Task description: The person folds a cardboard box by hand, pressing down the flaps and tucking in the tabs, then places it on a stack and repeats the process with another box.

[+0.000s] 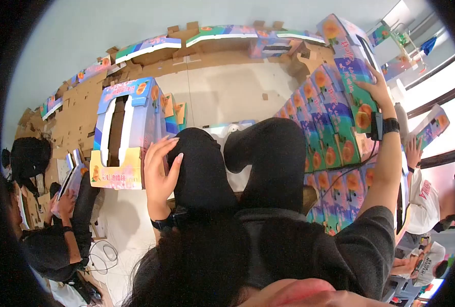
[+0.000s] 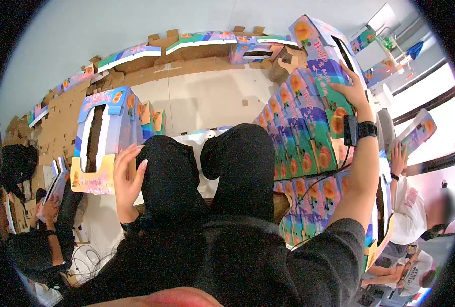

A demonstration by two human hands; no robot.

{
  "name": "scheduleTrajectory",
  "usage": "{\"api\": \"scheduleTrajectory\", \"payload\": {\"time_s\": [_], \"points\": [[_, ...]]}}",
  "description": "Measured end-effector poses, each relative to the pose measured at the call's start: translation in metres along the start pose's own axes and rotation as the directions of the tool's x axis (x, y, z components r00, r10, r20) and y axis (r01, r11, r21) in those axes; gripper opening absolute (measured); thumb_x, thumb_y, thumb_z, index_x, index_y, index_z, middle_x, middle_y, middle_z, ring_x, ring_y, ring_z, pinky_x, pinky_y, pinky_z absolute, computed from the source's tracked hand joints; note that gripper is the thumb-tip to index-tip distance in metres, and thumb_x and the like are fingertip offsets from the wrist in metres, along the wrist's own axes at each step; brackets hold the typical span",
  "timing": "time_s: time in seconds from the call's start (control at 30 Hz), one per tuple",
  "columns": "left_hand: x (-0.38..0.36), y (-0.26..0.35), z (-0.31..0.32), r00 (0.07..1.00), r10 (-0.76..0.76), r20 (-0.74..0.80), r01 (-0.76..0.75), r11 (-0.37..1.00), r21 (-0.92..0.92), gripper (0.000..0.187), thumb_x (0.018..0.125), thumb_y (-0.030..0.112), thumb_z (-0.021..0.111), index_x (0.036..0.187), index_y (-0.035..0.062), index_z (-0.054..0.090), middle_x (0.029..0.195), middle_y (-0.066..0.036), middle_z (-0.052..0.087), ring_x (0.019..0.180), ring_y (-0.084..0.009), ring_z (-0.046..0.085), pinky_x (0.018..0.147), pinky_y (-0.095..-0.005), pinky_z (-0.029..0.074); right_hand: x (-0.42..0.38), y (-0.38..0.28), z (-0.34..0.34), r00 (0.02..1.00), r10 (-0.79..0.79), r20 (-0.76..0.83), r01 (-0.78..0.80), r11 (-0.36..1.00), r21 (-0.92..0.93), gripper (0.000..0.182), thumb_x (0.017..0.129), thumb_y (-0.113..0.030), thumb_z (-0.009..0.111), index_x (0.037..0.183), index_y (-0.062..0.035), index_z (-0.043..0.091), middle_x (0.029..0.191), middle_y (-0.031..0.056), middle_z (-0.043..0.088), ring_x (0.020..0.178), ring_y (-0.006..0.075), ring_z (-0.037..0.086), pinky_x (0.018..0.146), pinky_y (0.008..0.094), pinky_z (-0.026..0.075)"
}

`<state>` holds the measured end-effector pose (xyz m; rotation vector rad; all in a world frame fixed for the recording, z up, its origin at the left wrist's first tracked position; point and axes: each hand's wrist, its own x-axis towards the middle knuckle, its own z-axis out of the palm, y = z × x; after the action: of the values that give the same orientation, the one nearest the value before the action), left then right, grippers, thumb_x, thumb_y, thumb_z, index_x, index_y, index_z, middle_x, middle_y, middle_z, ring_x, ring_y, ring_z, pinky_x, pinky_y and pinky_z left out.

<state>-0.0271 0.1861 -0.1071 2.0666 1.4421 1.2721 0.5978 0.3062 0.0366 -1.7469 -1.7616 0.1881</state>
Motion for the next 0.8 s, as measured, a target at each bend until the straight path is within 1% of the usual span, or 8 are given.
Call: {"api": "scheduleTrajectory", "payload": {"time_s": [0.1,0.13,0.23,0.33,0.43,0.57,0.7,0.8], "points": [[0.001,0.001,-0.001,1.0,0.0,0.008,0.0,1.0,-0.01,0.027,0.086,0.003,0.071,0.112,0.0007,0.067,0.124,-0.014,0.066,0.124,-0.0314,0.058,0.109,-0.0413,0.04,0.007,0.003,0.0,0.999,-0.014,0.051,0.021,0.991,-0.133,0.091,0.066,-0.015,0.088,0.149,-0.0149,0.049,0.134,0.0127,0.061,0.122,0.0215,0.057,0.107,0.0347,0.041],[0.001,0.001,-0.001,1.0,-0.001,0.009,0.001,1.0,-0.013,0.026,0.086,0.002,0.071,0.112,0.0007,0.067,0.124,-0.014,0.066,0.124,-0.0312,0.058,0.109,-0.0412,0.04,0.009,0.003,0.001,0.998,-0.047,0.036,0.053,0.975,-0.214,0.095,0.063,-0.022,0.089,0.149,-0.0231,0.05,0.13,0.0129,0.061,0.122,0.025,0.057,0.107,0.0376,0.041],[-0.002,-0.004,0.001,1.0,-0.02,0.006,0.02,0.998,-0.052,0.025,0.087,0.001,0.07,0.112,-0.0001,0.067,0.122,-0.014,0.066,0.122,-0.0302,0.059,0.108,-0.0402,0.041,0.009,0.005,-0.001,0.998,0.055,0.035,-0.035,0.899,-0.436,0.096,0.061,-0.029,0.089,0.148,-0.0324,0.05,0.131,0.0121,0.059,0.123,0.0272,0.056,0.107,0.0402,0.041],[0.0,-0.005,0.001,1.0,-0.022,0.011,0.023,0.996,-0.091,0.025,0.087,-0.001,0.069,0.112,-0.0008,0.067,0.121,-0.014,0.066,0.121,-0.0292,0.059,0.107,-0.0392,0.042,0.004,0.017,0.0,0.992,0.118,0.053,-0.08,0.881,-0.466,0.097,0.059,-0.034,0.089,0.147,-0.0373,0.049,0.131,0.0124,0.058,0.124,0.0288,0.056,0.106,0.0421,0.041],[0.001,-0.004,0.001,1.0,0.0,0.01,0.001,0.996,-0.084,0.025,0.087,-0.001,0.069,0.112,-0.0012,0.067,0.121,-0.015,0.066,0.12,-0.0292,0.06,0.106,-0.0387,0.042,-0.006,0.045,0.005,0.985,0.167,0.039,-0.131,0.882,-0.452,0.099,0.058,-0.034,0.089,0.148,-0.0356,0.049,0.132,0.0135,0.059,0.125,0.03,0.056,0.106,0.043,0.042],[0.001,-0.006,0.001,0.999,-0.041,-0.027,0.039,0.995,-0.091,0.024,0.085,0.005,0.072,0.109,0.003,0.07,0.118,-0.011,0.069,0.118,-0.0302,0.062,0.108,-0.045,0.039,-0.018,0.076,0.007,0.975,0.21,0.073,-0.162,0.897,-0.412,0.096,0.059,-0.031,0.09,0.147,-0.0327,0.051,0.131,0.0165,0.06,0.125,0.031,0.057,0.107,0.0423,0.042],[0.001,-0.013,-0.001,0.999,-0.023,-0.041,0.02,0.996,-0.084,0.026,0.084,0.002,0.072,0.11,0.0021,0.069,0.118,-0.012,0.068,0.116,-0.0306,0.062,0.105,-0.041,0.042,-0.032,0.071,0.005,0.983,0.143,0.116,-0.123,0.979,-0.161,0.096,0.061,-0.028,0.09,0.149,-0.0266,0.05,0.131,0.019,0.06,0.125,0.0316,0.056,0.109,0.0421,0.04],[0.002,-0.014,0.001,1.0,-0.003,-0.031,0.001,0.998,-0.068,0.026,0.084,0.001,0.072,0.11,0.0014,0.069,0.118,-0.013,0.068,0.115,-0.0311,0.062,0.104,-0.0399,0.042,-0.044,0.065,-0.003,0.981,0.142,0.129,-0.093,0.94,-0.328,0.098,0.063,-0.028,0.09,0.151,-0.0263,0.047,0.138,0.0204,0.055,0.129,0.0339,0.052,0.11,0.0404,0.04]]}}
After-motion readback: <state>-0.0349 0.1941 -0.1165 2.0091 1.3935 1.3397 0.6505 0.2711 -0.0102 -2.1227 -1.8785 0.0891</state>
